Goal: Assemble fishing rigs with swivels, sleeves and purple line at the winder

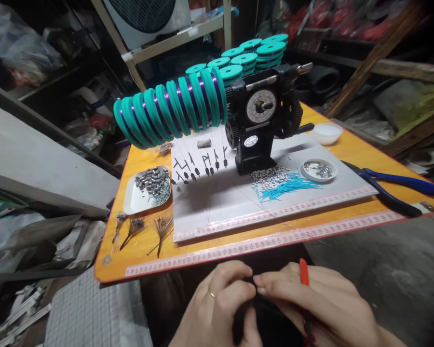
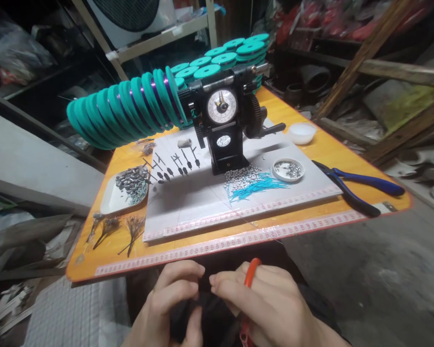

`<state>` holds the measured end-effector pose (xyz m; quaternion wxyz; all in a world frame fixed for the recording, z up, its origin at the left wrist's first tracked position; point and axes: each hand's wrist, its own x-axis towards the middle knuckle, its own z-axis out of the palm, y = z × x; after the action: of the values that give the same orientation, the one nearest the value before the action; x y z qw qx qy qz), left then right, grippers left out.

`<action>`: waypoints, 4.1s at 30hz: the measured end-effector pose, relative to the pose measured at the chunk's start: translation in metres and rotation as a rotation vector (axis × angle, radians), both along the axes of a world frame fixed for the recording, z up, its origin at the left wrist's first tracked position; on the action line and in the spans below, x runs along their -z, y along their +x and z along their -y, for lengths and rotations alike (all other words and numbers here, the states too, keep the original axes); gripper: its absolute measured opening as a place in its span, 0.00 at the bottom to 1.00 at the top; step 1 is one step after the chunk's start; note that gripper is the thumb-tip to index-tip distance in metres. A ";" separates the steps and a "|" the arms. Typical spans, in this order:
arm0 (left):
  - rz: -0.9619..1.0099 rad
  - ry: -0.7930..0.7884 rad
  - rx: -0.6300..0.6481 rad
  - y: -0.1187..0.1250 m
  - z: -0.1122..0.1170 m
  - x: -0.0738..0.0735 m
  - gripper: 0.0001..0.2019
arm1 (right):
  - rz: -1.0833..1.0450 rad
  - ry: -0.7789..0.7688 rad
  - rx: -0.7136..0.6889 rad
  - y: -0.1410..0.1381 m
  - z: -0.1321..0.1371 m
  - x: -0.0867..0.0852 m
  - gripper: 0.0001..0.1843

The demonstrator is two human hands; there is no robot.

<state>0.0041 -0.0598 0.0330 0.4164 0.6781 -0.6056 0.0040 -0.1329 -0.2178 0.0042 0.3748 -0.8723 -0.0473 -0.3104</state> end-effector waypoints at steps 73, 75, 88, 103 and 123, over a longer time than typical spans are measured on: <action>0.002 0.308 -0.226 0.025 0.009 0.013 0.07 | -0.128 -0.705 0.234 0.003 0.017 -0.014 0.18; 0.002 0.317 -0.220 0.026 0.009 0.013 0.07 | -0.135 -0.706 0.235 0.003 0.017 -0.014 0.18; 0.033 0.298 -0.239 0.026 0.013 0.013 0.07 | -0.147 -0.674 0.215 -0.002 0.018 -0.004 0.18; -0.053 -0.042 -0.366 -0.011 0.002 0.018 0.12 | -0.654 0.254 0.006 0.004 -0.030 0.007 0.09; 0.038 -0.012 -0.501 -0.022 0.010 0.018 0.08 | -0.625 0.361 0.033 0.004 -0.038 0.011 0.11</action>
<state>-0.0183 -0.0698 0.0148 0.3949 0.8045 -0.4262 0.1233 -0.1285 -0.1802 -0.0072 0.5139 -0.8456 0.1395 -0.0380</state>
